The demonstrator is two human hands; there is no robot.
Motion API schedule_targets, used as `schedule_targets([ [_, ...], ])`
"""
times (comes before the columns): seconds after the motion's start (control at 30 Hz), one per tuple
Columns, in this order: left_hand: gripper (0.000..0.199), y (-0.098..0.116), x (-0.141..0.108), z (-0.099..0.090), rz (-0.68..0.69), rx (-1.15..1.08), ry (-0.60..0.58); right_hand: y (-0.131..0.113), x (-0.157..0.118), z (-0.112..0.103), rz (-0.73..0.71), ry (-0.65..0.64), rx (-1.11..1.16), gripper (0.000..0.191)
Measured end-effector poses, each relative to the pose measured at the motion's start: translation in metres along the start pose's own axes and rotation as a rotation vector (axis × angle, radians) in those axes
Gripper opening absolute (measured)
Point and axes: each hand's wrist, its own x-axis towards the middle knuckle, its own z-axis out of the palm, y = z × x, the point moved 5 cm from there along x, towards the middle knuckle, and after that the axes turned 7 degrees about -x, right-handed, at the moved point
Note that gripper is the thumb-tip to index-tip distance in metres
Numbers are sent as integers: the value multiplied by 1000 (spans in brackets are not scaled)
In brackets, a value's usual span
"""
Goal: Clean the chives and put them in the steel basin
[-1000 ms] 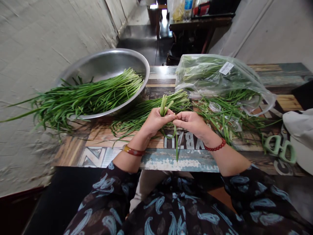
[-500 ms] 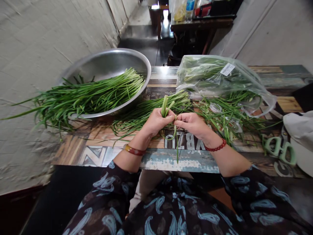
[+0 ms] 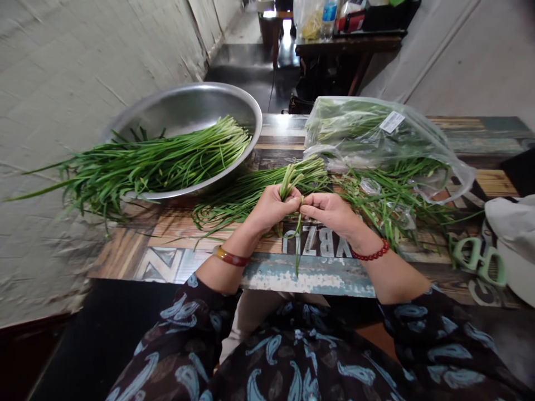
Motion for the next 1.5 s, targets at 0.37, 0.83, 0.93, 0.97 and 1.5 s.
schedule_targets([
  [0.37, 15, 5, -1, 2, 9, 111, -42, -2, 0, -9, 28, 171, 79, 38],
  [0.83, 16, 1, 1, 3, 14, 163, 18, -3, -1, -7, -32, 274, -37, 24],
  [0.93, 15, 1, 0, 3, 17, 131, 14, -2, -1, -7, -35, 249, -24, 26],
  [0.97, 14, 1, 0, 3, 22, 126, 15, -3, -1, -7, -41, 249, -39, 26],
  [1.5, 20, -4, -1, 3, -153, -231, 20, -2, 2, -12, 21, 222, 266, 20],
])
